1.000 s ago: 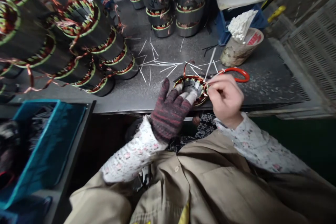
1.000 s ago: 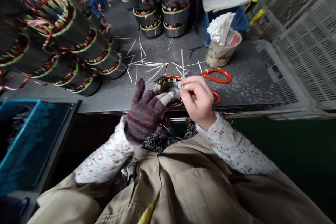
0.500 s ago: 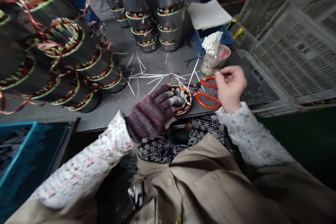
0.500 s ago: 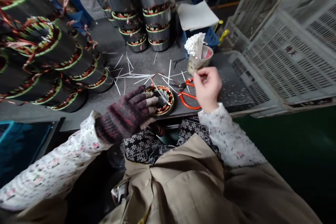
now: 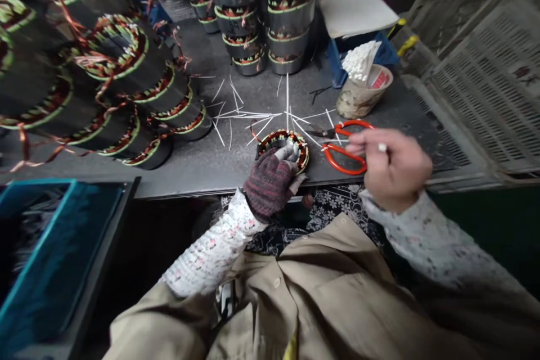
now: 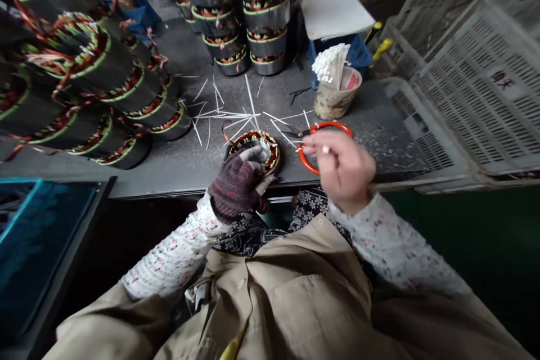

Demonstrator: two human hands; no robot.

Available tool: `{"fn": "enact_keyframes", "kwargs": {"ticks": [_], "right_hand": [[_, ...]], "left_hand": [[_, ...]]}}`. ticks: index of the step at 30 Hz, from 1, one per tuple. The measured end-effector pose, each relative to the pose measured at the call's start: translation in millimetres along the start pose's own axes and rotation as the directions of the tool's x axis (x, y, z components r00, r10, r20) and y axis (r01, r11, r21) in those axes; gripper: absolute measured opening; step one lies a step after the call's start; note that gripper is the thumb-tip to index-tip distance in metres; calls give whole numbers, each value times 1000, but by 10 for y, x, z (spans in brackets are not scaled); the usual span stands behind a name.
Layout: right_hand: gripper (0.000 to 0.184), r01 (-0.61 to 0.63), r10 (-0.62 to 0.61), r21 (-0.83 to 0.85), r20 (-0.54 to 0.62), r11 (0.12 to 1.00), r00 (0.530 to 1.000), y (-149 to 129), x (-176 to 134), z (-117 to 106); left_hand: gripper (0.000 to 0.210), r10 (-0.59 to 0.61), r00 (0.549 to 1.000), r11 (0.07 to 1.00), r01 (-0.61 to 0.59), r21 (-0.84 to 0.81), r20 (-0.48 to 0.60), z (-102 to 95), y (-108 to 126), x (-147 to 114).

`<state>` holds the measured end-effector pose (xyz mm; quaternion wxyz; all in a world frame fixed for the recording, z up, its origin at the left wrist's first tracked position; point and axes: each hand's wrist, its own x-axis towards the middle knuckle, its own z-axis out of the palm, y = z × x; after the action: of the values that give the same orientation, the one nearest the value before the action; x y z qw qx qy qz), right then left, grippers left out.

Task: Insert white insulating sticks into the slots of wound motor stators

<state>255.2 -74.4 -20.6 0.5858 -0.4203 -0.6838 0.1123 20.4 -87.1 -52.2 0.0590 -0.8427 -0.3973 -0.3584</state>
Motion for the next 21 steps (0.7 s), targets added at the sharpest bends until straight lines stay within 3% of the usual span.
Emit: {"fn": "enact_keyframes", "kwargs": {"ticks": [3, 5, 10, 16, 21], "right_hand": [[19, 245, -268, 124, 216, 961, 939, -178, -369, -33], [16, 281, -320, 175, 270, 944, 908, -184, -537, -35], [19, 165, -194, 114, 321, 980, 927, -164, -673, -60], [24, -17, -18, 86, 386, 996, 922, -161, -555, 39], [29, -141, 89, 200, 246, 970, 965, -175, -523, 121]], "left_hand": [[22, -15, 999, 1000, 15, 8, -35, 0, 10, 2], [25, -2, 999, 1000, 2, 18, -36, -6, 13, -4], [57, 13, 1000, 998, -13, 62, 3, -32, 49, 5], [69, -26, 998, 998, 23, 52, 58, -40, 46, 13], [72, -35, 997, 998, 31, 50, 67, -50, 44, 10]]}}
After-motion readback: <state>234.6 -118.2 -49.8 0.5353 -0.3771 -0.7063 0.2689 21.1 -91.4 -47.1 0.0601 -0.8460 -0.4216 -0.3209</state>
